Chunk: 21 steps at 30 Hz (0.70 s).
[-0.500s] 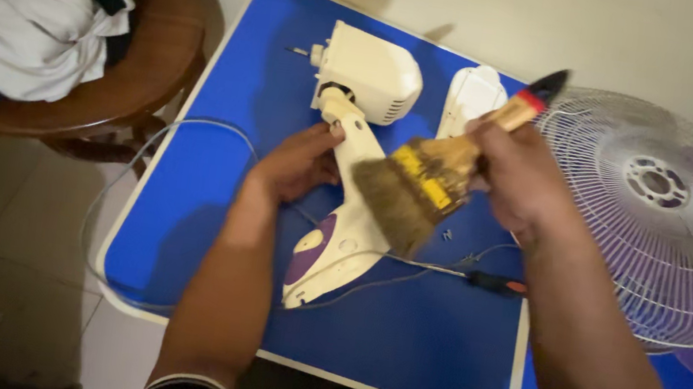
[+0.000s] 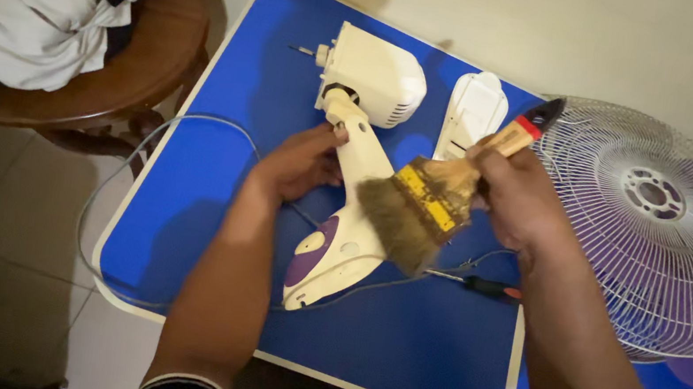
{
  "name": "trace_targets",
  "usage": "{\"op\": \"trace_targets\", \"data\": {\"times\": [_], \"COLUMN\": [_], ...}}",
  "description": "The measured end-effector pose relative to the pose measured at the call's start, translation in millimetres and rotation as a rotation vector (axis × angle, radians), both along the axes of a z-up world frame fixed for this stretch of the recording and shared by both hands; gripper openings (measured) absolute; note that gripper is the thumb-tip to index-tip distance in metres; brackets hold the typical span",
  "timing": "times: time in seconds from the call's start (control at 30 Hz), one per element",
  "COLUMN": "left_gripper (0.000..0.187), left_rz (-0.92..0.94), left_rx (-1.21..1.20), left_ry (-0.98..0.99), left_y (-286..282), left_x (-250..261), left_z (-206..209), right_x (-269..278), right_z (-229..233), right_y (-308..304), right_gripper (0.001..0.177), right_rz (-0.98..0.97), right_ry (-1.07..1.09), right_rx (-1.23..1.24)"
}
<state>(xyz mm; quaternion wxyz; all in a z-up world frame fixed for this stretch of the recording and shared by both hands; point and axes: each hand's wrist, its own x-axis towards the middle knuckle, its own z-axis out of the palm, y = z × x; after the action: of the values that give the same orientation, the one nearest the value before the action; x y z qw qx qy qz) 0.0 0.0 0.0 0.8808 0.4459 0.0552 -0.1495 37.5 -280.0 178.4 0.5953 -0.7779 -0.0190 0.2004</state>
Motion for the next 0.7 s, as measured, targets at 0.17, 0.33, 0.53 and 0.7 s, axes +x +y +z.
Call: {"op": "trace_targets", "data": {"times": [0.17, 0.33, 0.53, 0.7], "left_gripper": [0.044, 0.044, 0.037, 0.041], "left_rz": [0.005, -0.005, 0.005, -0.011], "left_rx": [-0.031, -0.020, -0.032, -0.027], "left_ry": [-0.003, -0.023, -0.018, 0.030], "left_y": [-2, -1, 1, 0], "left_x": [1, 2, 3, 7], "left_z": [1, 1, -6, -7], "right_x": [10, 13, 13, 6], "right_z": [-1, 7, 20, 16], "right_y": [-4, -1, -12, -25], "right_gripper": [0.026, 0.022, 0.020, 0.022], "right_rz": [-0.039, 0.053, 0.122, 0.222], "right_ry": [-0.058, -0.131, -0.309, -0.318], "right_rx": [-0.061, -0.102, -0.258, -0.219]}}
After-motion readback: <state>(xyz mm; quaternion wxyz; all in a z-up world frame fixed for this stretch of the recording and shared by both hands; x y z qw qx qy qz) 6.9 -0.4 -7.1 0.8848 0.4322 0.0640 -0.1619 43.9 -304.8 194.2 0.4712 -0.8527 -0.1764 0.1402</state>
